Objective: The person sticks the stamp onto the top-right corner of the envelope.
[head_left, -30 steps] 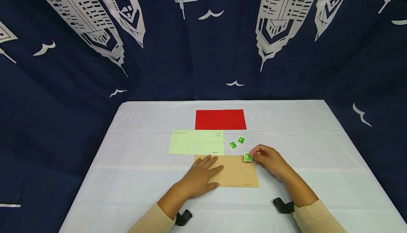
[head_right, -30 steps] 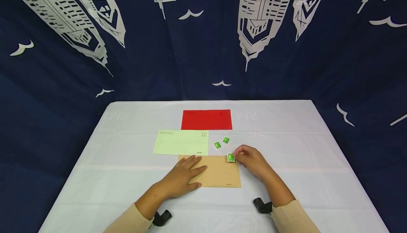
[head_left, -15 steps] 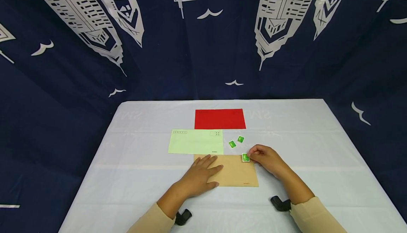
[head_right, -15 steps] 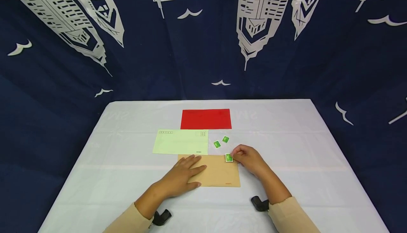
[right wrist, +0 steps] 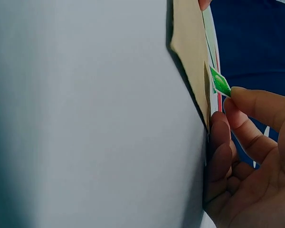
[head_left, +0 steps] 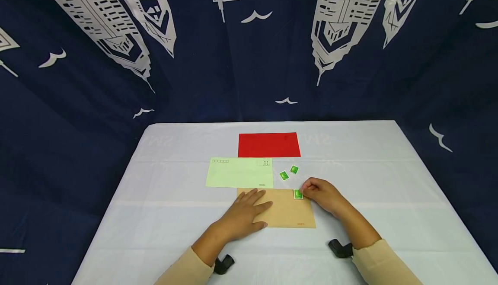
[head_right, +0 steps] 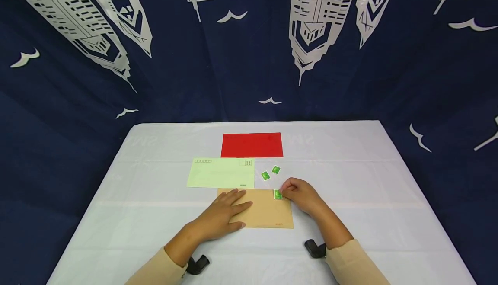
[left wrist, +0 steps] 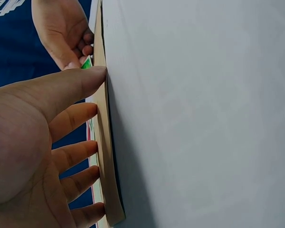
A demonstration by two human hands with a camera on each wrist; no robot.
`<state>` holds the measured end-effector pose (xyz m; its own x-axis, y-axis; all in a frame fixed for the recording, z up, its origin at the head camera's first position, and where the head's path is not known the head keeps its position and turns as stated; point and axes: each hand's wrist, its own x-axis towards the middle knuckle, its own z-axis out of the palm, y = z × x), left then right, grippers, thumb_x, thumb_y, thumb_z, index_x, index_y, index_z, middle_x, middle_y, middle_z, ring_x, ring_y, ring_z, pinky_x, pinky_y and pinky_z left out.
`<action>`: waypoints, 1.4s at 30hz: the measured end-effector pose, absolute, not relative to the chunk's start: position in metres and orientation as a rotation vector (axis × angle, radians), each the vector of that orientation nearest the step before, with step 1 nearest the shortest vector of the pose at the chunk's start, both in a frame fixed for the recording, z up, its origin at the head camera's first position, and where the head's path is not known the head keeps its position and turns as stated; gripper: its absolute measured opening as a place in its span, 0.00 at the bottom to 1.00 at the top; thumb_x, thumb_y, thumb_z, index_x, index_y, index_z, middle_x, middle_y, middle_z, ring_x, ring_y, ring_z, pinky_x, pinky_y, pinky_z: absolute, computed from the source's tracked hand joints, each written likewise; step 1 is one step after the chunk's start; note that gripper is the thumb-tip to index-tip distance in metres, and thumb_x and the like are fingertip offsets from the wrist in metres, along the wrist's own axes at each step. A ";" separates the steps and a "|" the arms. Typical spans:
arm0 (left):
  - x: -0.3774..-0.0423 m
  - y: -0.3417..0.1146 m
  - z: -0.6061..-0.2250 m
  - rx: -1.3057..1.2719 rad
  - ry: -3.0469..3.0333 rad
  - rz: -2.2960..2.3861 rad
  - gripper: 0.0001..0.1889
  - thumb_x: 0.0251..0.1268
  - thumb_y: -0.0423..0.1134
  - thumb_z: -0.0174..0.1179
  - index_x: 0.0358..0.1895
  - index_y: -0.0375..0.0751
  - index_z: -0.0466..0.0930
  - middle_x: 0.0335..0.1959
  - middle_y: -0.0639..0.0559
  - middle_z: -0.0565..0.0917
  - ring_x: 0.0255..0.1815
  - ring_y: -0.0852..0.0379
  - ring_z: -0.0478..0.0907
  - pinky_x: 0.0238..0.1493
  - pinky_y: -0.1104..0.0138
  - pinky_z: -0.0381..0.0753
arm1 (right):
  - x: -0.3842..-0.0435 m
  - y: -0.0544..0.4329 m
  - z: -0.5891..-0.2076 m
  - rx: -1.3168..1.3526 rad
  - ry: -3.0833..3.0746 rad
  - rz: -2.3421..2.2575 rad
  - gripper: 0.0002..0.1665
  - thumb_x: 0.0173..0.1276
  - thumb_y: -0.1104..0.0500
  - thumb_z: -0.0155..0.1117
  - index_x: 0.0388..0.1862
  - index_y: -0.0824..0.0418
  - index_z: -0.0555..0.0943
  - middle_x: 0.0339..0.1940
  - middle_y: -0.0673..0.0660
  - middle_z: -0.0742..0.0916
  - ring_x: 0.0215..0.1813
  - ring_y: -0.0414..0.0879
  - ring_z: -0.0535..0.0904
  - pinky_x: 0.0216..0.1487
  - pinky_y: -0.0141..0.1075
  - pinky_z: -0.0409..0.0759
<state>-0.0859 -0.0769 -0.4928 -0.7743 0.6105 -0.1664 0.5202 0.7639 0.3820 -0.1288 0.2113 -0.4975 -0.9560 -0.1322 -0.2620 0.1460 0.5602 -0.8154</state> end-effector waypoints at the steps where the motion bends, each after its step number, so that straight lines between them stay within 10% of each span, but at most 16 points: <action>1: -0.086 -0.077 -0.493 0.879 2.679 0.460 0.31 0.72 0.53 0.61 0.76 0.57 0.68 0.82 0.51 0.59 0.84 0.48 0.51 0.82 0.46 0.52 | -0.129 0.211 -0.497 0.005 2.503 -1.347 0.06 0.69 0.60 0.66 0.41 0.62 0.82 0.29 0.52 0.80 0.35 0.44 0.73 0.36 0.30 0.71; 42: -0.086 -0.078 -0.495 0.905 2.686 0.462 0.31 0.73 0.52 0.60 0.76 0.56 0.67 0.82 0.51 0.59 0.84 0.47 0.52 0.82 0.46 0.52 | -0.129 0.199 -0.494 -0.021 2.686 -1.099 0.03 0.67 0.60 0.64 0.34 0.59 0.81 0.26 0.50 0.79 0.33 0.44 0.73 0.36 0.33 0.69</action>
<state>-0.0855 -0.0782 -0.4952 -0.7688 0.6218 -0.1497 0.5359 0.7541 0.3797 -0.1288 0.1991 -0.4941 -0.9714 -0.1032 -0.2136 0.0762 0.7171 -0.6928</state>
